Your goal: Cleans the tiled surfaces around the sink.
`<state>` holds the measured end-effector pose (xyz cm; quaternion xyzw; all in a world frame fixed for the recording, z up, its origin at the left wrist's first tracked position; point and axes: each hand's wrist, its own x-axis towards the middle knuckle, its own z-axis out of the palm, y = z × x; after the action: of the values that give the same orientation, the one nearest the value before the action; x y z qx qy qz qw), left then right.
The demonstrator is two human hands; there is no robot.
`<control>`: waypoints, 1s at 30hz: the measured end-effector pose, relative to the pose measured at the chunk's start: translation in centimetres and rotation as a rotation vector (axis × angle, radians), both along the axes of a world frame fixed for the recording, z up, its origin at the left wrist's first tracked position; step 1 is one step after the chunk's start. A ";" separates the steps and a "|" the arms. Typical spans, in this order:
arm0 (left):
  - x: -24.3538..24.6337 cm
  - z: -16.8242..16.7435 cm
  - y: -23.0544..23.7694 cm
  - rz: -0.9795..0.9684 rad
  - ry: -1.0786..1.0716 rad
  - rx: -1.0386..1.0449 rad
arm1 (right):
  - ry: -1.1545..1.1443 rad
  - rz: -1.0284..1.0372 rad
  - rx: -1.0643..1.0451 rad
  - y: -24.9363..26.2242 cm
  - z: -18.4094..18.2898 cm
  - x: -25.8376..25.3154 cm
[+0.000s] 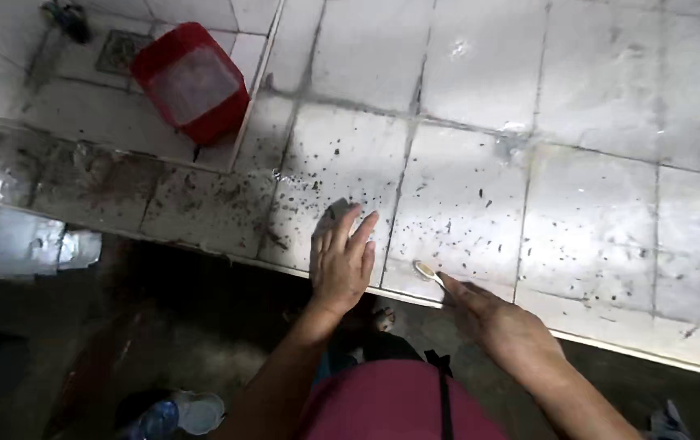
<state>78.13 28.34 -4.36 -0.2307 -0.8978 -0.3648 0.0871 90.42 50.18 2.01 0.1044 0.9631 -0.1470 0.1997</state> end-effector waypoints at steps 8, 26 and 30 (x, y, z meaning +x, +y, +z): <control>0.0 -0.8 1.0 0.132 0.137 -0.197 | -0.100 0.141 -0.009 -2.2 0.6 -5.9; 0.0 -1.0 1.2 0.125 0.116 -0.279 | -0.265 -0.162 0.253 5.1 2.1 2.5; -0.2 -1.1 1.3 0.121 0.125 -0.276 | -0.198 -0.164 0.142 -1.1 1.7 0.1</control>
<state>77.94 29.61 -5.45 -0.2080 -0.9445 -0.2172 0.1320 90.53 49.08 3.70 0.2105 0.9349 -0.0832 0.2734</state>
